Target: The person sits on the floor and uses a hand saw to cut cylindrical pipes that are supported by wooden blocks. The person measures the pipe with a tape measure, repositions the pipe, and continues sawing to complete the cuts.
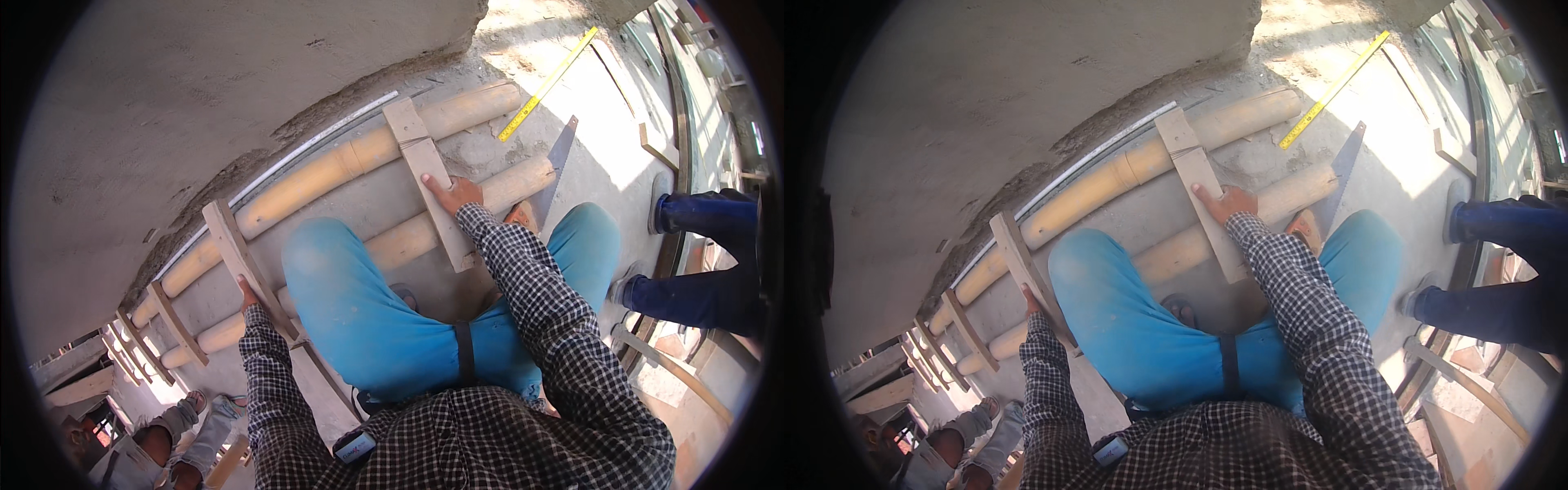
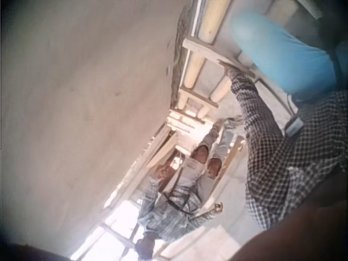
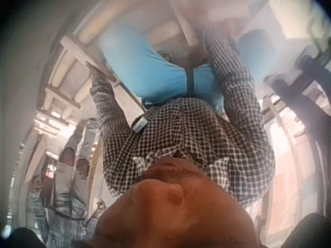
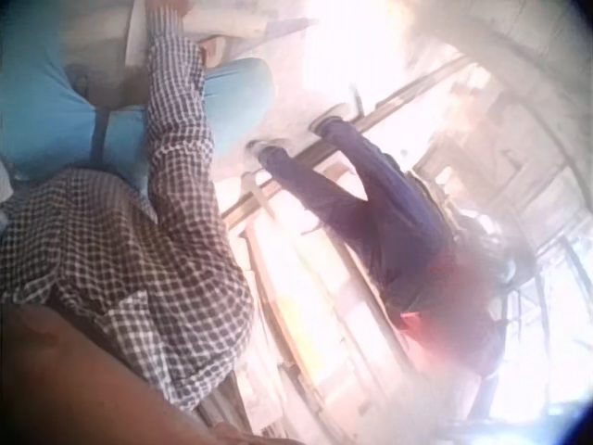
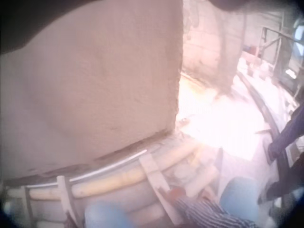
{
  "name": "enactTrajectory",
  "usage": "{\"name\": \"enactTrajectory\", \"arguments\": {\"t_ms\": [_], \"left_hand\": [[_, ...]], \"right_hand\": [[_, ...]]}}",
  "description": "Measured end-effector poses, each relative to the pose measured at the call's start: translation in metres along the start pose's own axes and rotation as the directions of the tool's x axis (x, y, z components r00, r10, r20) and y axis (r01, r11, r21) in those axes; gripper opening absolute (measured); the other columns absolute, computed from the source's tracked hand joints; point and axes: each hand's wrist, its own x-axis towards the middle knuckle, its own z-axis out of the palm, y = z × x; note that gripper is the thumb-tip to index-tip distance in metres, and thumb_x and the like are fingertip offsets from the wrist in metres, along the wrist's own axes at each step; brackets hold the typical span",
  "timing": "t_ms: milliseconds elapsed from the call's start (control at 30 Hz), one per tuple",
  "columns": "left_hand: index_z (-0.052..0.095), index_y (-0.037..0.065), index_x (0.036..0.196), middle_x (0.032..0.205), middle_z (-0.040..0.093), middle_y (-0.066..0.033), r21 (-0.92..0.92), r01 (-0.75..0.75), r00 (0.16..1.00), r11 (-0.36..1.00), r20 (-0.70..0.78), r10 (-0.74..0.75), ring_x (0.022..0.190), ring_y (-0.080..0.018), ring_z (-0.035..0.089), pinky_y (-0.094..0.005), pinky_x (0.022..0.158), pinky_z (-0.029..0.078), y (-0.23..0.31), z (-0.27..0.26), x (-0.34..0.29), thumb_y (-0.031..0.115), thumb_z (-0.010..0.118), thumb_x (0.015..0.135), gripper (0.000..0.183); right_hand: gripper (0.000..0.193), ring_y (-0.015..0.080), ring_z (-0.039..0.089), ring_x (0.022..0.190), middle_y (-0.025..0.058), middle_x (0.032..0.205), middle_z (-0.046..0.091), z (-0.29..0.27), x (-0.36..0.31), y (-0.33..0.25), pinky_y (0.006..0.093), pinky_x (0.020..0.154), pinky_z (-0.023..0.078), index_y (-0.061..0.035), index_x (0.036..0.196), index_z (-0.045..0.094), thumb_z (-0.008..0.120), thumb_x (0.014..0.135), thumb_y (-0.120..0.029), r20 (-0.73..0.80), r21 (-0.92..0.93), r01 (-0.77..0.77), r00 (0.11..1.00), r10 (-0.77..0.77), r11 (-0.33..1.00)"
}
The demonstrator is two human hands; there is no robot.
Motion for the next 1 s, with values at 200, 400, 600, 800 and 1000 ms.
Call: {"name": "enactTrajectory", "arguments": {"t_ms": [200, 400, 600, 800, 1000], "left_hand": [[0.052, -0.014, 0.135, 0.127, 0.063, -0.0263, 0.114, -0.021, 0.998, 0.993, -0.058, 0.027, 0.115, -0.0359, 0.061, -0.0416, 0.100, 0.047, -0.002, -0.001, -0.001, 0.093, 0.052, 0.068, 0.127], [0.052, -0.009, 0.136, 0.127, 0.062, -0.0274, 0.252, -0.070, 0.978, 0.965, -0.171, 0.116, 0.116, -0.0387, 0.059, -0.0474, 0.101, 0.044, 0.024, 0.006, -0.061, 0.089, 0.046, 0.077, 0.114], [0.050, 0.003, 0.128, 0.117, 0.058, -0.0211, 0.758, -0.608, 0.281, 0.235, -0.071, 0.957, 0.114, -0.0394, 0.053, -0.0541, 0.099, 0.038, 0.014, 0.046, -0.132, 0.056, 0.062, 0.087, 0.067], [0.049, 0.004, 0.133, 0.125, 0.056, -0.0213, -0.257, -0.963, -0.246, -0.078, 0.728, 0.639, 0.121, -0.0396, 0.049, -0.0550, 0.105, 0.034, 0.029, 0.160, -0.362, 0.056, 0.059, 0.089, 0.069], [0.047, 0.004, 0.138, 0.132, 0.054, -0.0215, -0.828, -0.536, -0.840, 0.164, 0.543, -0.002, 0.129, -0.0397, 0.044, -0.0559, 0.110, 0.029, 0.008, 0.164, -0.539, 0.056, 0.057, 0.090, 0.071]], "right_hand": [[0.106, 0.0358, 0.064, 0.114, 0.0258, 0.116, 0.068, -0.001, 0.003, -0.001, 0.0440, 0.104, 0.044, 0.0007, 0.130, 0.062, 0.037, 0.079, -0.089, 0.051, -0.061, -0.035, 0.998, 0.038, 0.998], [0.107, 0.0341, 0.059, 0.122, 0.0224, 0.122, 0.067, -0.008, -0.003, -0.002, 0.0477, 0.106, 0.040, 0.0034, 0.130, 0.061, 0.033, 0.082, -0.089, 0.094, -0.144, -0.051, 0.993, 0.065, 0.988], [0.061, 0.0367, 0.062, 0.113, 0.0202, 0.113, 0.068, -0.064, -0.011, 0.021, 0.0480, 0.097, 0.047, -0.0003, 0.119, 0.063, 0.036, 0.103, -0.052, -0.293, 0.186, -0.060, 0.949, 0.114, 0.981], [0.039, 0.0369, 0.065, 0.106, 0.0225, 0.109, 0.067, -0.045, -0.021, 0.163, 0.0434, 0.088, 0.052, -0.0027, 0.118, 0.060, 0.059, 0.095, -0.035, -0.380, 0.482, -0.469, 0.649, 0.659, 0.740], [0.055, 0.0320, 0.054, 0.128, 0.0167, 0.134, 0.056, 0.032, -0.047, 0.177, 0.0464, 0.111, 0.036, -0.0051, 0.138, 0.046, 0.062, 0.093, -0.034, -0.306, -0.286, -0.400, 0.899, 0.313, 0.871]]}}
